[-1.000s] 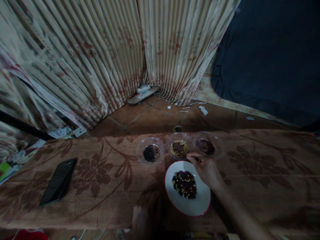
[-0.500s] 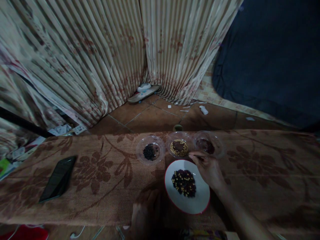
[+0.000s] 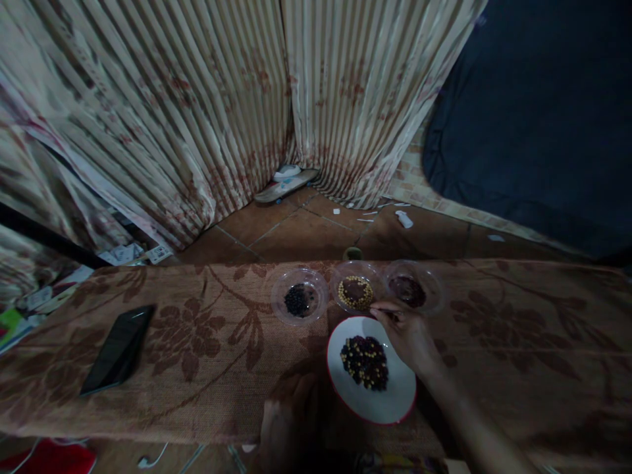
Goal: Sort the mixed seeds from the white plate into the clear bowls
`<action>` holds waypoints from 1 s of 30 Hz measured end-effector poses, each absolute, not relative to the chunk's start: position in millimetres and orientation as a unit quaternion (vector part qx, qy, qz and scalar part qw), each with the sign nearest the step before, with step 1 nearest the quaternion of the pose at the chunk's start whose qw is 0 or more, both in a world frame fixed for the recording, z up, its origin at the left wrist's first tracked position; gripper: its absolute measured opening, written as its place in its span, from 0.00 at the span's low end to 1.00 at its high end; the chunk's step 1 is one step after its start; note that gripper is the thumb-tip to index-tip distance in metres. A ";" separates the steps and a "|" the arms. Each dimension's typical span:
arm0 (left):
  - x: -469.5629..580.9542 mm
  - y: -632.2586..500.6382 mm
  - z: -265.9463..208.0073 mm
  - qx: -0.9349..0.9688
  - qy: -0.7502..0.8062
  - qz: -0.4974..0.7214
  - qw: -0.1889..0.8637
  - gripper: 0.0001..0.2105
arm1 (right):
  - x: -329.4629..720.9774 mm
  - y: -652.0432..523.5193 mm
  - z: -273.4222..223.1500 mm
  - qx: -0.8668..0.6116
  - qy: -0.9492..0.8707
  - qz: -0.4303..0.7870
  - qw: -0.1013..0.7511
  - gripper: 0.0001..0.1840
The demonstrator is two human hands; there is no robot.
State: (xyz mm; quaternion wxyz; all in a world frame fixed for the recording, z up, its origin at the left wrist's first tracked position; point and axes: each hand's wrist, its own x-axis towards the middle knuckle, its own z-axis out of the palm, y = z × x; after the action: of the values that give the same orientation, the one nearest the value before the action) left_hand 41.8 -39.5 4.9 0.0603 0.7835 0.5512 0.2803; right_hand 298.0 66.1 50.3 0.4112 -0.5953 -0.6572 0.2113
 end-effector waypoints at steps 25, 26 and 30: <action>42.7 -39.7 -0.2 0.778 0.557 0.285 0.055 0.13 | 300.6 67.0 43.6 -0.587 -0.673 0.203 0.402 0.15; 42.9 -39.7 -0.3 0.779 0.556 0.286 0.053 0.13 | 300.5 66.7 44.0 -0.587 -0.674 0.204 0.399 0.15; 43.0 -39.5 -0.2 0.781 0.554 0.284 0.055 0.12 | 299.3 66.4 46.0 -0.586 -0.675 0.201 0.401 0.14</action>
State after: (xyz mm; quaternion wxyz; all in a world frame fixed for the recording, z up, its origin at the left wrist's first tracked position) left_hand 43.0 -39.5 -0.2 0.0546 0.7810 0.5536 0.2839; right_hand 299.3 66.4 46.0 0.4014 -0.5861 -0.6746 0.2007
